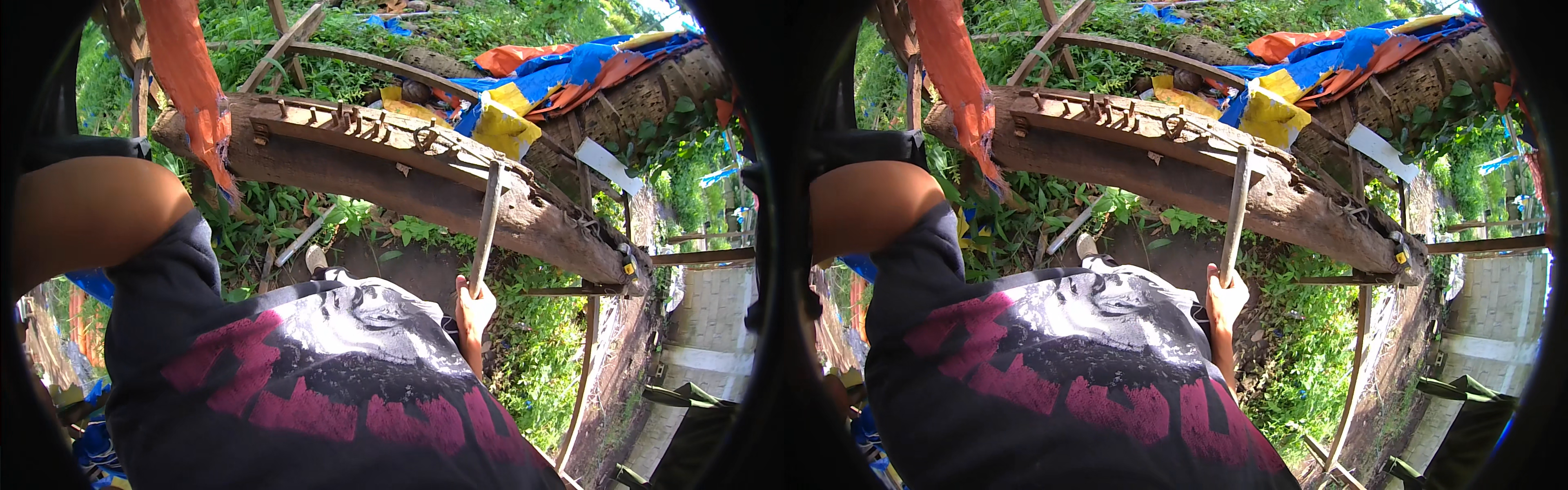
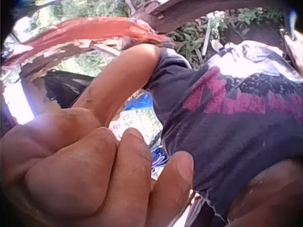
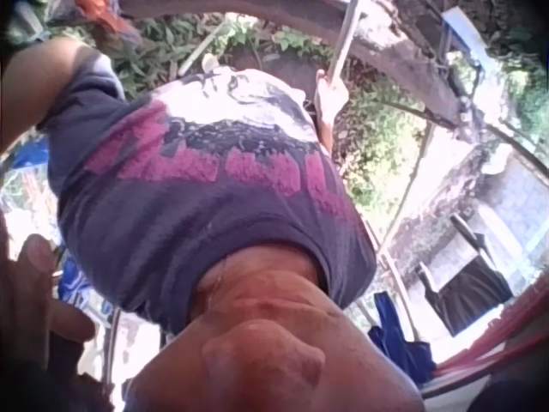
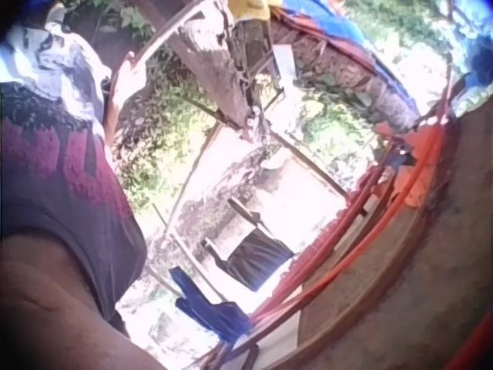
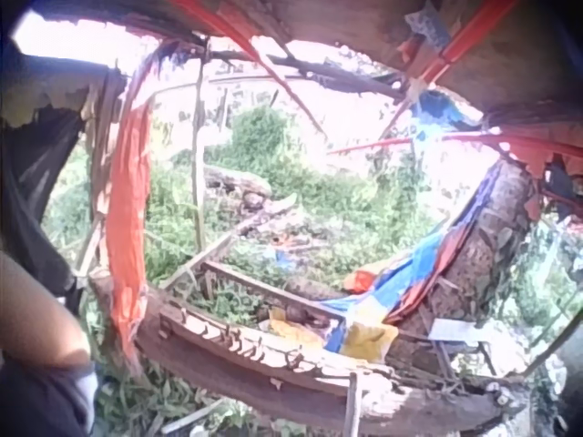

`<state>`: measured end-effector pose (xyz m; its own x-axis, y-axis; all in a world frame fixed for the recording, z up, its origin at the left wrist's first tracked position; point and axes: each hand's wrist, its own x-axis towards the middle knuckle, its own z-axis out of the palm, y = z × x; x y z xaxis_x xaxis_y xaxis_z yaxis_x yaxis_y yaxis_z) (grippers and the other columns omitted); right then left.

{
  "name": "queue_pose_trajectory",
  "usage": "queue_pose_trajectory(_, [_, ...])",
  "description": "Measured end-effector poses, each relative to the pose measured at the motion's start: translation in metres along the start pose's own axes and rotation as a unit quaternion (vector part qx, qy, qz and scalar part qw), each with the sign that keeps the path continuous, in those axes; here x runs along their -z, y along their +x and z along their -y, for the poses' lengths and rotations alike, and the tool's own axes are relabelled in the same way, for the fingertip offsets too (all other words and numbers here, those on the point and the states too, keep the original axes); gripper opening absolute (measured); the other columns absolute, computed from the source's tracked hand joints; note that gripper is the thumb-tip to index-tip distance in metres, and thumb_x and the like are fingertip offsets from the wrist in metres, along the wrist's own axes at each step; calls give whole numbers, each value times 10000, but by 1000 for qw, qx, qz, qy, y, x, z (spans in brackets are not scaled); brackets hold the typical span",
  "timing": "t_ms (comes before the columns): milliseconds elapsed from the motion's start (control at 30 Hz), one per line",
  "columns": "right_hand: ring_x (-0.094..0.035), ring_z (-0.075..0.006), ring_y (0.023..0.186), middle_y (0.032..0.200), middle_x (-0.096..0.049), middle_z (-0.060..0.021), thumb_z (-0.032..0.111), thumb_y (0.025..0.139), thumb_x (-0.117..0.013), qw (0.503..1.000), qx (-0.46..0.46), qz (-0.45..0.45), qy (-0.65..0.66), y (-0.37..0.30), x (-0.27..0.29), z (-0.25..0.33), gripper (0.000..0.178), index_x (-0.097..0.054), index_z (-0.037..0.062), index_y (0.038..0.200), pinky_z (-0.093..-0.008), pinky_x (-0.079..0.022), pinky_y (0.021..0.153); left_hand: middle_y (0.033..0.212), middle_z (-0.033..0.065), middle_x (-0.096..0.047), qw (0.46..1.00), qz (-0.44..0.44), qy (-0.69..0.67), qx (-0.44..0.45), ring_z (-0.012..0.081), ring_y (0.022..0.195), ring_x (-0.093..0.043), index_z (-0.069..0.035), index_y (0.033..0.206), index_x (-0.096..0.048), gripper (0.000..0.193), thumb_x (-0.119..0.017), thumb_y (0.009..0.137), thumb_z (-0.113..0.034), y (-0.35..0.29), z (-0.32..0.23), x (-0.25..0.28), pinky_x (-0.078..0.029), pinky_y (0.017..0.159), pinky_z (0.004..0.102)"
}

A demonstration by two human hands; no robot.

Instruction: The person uses a metal file to shape a piece of wood clamped to a wooden workbench. They repeatedly file the wood's surface, repositioning the wood and adjusting their grip on the file as they work.

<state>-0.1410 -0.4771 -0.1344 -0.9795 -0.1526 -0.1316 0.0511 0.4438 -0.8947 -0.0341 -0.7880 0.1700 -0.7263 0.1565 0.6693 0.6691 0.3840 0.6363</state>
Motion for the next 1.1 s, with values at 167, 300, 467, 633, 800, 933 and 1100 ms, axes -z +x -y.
queue_pose_trajectory(167, [-365,-72,559,582,-448,33,255,910,-768,999,6,-1,32,4,-6,-8,393,-547,26,681,-280,-318,511,740,16,-653,1000,29,-10,-2,108,661,-571,-49,1035,-728,319,-646,970,-350,2,-3,-6,-425,676,285])
queue_pose_trajectory(300, [-358,-71,559,575,-431,32,269,905,-776,1000,-21,2,18,-1,0,-10,431,-507,31,665,-288,-310,508,735,17,-657,996,76,-45,-22,109,658,-573,-48,1035,-732,322,-644,974,-352,4,-16,19,-433,653,279])
queue_pose_trajectory(467, [-369,-79,563,574,-445,23,244,893,-777,1000,-3,-24,-4,-6,2,-7,391,-541,19,678,-287,-331,518,729,18,-662,992,67,-96,-55,110,653,-575,-47,1036,-738,328,-641,979,-355,27,-20,115,-443,625,271])
queue_pose_trajectory(633, [-371,-78,564,575,-451,28,249,896,-776,999,-31,-33,-14,-9,4,-12,390,-540,28,677,-289,-332,520,722,20,-667,984,40,47,165,111,649,-578,-45,1037,-743,333,-639,983,-357,63,118,74,-452,596,264])
queue_pose_trajectory(800, [-378,-76,566,583,-462,31,236,899,-772,998,-30,-26,-39,-16,12,-14,372,-552,27,684,-285,-345,527,790,124,-747,925,143,254,242,208,723,-718,-10,878,-762,265,-789,785,-257,30,260,5,-565,709,335])
queue_pose_trajectory(933, [-381,-71,565,586,-467,33,202,898,-766,998,-39,-38,-39,-26,11,-10,352,-550,24,683,-282,-350,523,930,127,-758,864,215,303,340,291,897,-724,-98,880,-776,317,-821,668,-330,21,304,-13,-573,822,387])
queue_pose_trajectory(1100, [-391,-74,557,584,-475,27,166,878,-771,995,-86,-48,8,-38,6,-24,323,-559,13,688,-283,-358,519,810,130,-736,865,176,344,320,288,786,-719,-64,783,-745,267,-847,693,-295,20,305,-27,-573,754,382])
